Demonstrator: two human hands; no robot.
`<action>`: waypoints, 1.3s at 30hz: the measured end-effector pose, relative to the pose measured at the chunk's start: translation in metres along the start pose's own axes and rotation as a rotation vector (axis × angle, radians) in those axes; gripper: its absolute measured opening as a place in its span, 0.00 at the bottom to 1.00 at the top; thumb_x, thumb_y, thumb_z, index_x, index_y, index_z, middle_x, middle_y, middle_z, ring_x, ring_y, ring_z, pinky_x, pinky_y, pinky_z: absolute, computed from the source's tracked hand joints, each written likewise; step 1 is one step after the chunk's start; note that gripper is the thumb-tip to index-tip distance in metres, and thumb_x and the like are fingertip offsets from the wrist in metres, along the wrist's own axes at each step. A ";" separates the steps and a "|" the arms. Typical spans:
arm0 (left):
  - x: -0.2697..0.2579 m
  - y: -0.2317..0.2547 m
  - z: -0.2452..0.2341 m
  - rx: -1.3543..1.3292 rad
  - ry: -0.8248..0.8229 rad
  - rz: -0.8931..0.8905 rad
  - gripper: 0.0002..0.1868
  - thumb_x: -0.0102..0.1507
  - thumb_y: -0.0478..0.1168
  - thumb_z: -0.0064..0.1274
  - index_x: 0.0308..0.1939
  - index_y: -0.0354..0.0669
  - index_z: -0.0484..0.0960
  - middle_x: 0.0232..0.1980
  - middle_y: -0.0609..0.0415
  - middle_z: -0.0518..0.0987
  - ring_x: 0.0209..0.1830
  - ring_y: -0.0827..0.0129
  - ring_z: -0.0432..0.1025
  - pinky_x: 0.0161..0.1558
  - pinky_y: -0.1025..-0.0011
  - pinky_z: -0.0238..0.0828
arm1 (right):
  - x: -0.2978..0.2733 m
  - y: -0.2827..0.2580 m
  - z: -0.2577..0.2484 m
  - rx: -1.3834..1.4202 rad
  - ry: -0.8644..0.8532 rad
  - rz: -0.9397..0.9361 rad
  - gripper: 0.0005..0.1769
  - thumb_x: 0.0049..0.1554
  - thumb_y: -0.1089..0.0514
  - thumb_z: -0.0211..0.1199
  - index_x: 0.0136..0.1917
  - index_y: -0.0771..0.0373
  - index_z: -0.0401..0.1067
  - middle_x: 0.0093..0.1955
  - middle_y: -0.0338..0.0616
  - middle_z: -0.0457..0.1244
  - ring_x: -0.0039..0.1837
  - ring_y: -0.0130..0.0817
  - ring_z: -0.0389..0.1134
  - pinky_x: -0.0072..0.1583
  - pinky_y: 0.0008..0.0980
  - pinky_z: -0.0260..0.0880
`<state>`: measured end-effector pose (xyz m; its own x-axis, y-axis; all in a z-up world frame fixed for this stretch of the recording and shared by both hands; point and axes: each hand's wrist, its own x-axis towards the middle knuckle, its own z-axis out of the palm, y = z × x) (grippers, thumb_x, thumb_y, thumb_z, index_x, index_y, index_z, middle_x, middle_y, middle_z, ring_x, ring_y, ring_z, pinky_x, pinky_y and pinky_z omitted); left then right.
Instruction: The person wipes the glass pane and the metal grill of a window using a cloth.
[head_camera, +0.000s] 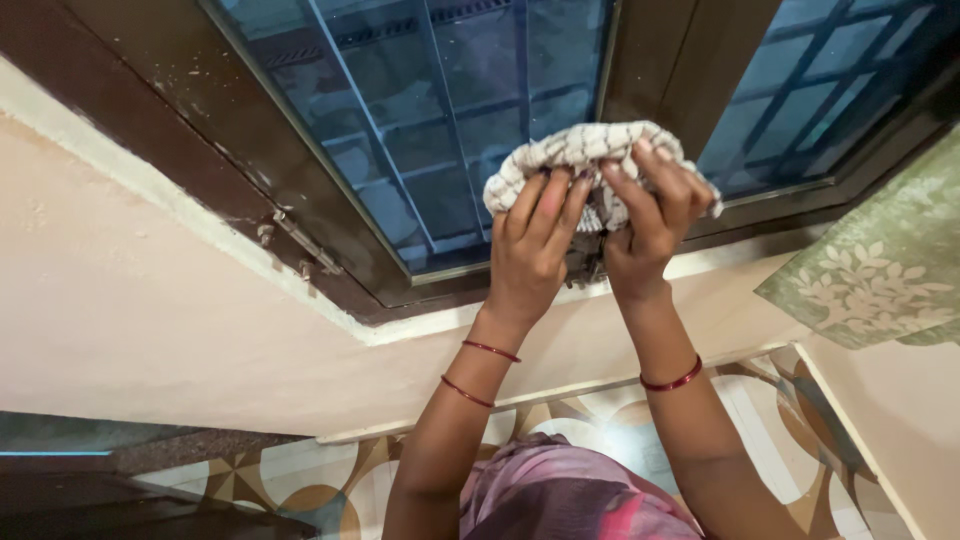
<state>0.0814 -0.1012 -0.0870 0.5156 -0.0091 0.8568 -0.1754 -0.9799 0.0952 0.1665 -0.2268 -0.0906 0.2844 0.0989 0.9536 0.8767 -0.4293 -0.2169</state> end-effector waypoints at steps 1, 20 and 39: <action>-0.008 -0.001 0.002 -0.009 -0.037 -0.004 0.29 0.65 0.26 0.49 0.70 0.43 0.75 0.73 0.54 0.70 0.73 0.60 0.64 0.58 0.62 0.64 | -0.009 -0.001 -0.002 0.000 0.000 0.000 0.28 0.51 0.76 0.56 0.61 0.60 0.79 0.70 0.45 0.64 0.71 0.43 0.60 0.73 0.43 0.54; 0.051 -0.023 -0.056 0.031 0.252 0.000 0.31 0.70 0.20 0.45 0.73 0.54 0.74 0.77 0.54 0.65 0.76 0.60 0.57 0.78 0.67 0.56 | 0.092 -0.046 -0.003 0.008 0.039 -0.262 0.21 0.56 0.71 0.61 0.63 0.63 0.77 0.69 0.45 0.66 0.67 0.47 0.59 0.69 0.44 0.61; -0.114 -0.043 0.010 0.030 0.003 -0.089 0.28 0.61 0.26 0.52 0.65 0.48 0.79 0.69 0.57 0.69 0.70 0.57 0.61 0.62 0.60 0.63 | -0.113 -0.032 0.037 0.179 -0.219 0.053 0.29 0.48 0.78 0.56 0.60 0.60 0.73 0.66 0.48 0.60 0.69 0.53 0.58 0.71 0.49 0.60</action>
<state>0.0390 -0.0600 -0.1935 0.5252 0.0785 0.8473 -0.1043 -0.9823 0.1557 0.1211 -0.1909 -0.1993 0.3915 0.2804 0.8764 0.9074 -0.2756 -0.3172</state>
